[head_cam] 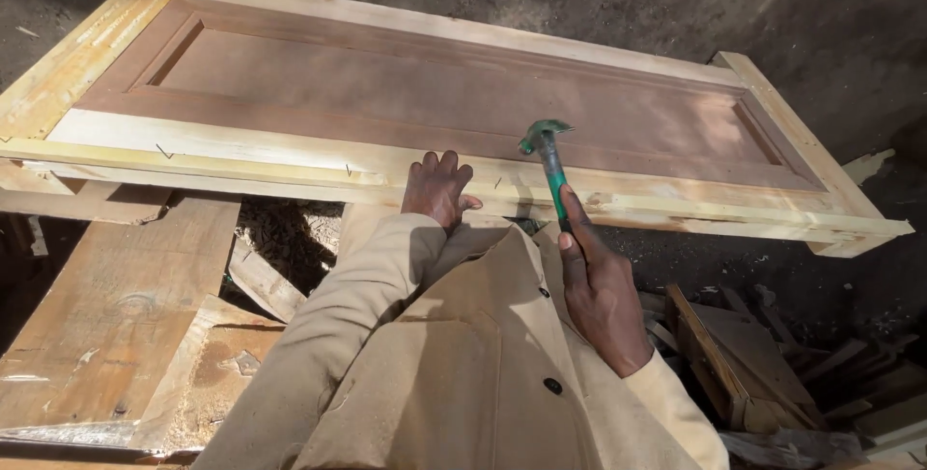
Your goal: Hammering nails into a wooden frame to assemble the components.
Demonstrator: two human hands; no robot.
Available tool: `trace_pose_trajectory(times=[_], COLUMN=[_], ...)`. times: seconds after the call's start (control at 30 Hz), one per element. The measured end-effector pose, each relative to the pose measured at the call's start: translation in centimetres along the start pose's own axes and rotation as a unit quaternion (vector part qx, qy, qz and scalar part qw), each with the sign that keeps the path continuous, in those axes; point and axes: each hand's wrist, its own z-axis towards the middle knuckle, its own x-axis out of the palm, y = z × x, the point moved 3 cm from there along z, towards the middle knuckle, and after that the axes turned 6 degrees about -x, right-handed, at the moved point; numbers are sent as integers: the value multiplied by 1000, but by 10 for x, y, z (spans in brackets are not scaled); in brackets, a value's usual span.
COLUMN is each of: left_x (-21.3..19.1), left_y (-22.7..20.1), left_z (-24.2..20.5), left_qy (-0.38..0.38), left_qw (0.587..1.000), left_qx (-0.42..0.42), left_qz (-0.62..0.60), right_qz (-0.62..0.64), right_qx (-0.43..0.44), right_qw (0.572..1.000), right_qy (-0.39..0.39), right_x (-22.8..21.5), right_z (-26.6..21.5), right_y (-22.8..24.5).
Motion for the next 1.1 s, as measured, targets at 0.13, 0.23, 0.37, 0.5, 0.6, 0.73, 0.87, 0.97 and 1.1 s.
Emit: trace_pose_trajectory(times=[0.13, 0.23, 0.37, 0.5, 0.6, 0.73, 0.87, 0.97, 1.1], left_x=[-1, -18, -12, -18, -22, -13, -26, -21, -14], left_y=[-10, -13, -8, -19, -9, -7, -12, -9, -13], left_z=[-20, -15, -16, -23, 0, -12, -16, -13, -16], left_qy=[52, 63, 78, 101, 63, 65, 67, 60, 71], left_qw=[998, 998, 997, 994, 997, 997, 997, 998, 997], left_qx=[-16, -28, -30, -29, -41, -29, -24, -36, -36], left_qz=[-9, -6, 0, -12, 24, -5, 5, 6, 9], right_qz=[17, 18, -2, -7, -21, -9, -55, 19, -3], right_qx=[-37, -1, 2, 39, -26, -20, 45, -80, 17], right_qw=[999, 999, 999, 996, 999, 999, 997, 986, 996], right_qy=[-19, 39, 37, 86, -11, -33, 24, -145, 86], right_x=[8, -1, -5, 1, -8, 8, -15, -4, 3], right_z=[-15, -5, 9, -10, 6, 1, 0, 5, 4], right_y=[-1, -10, -13, 3, 23, -16, 14, 2, -19])
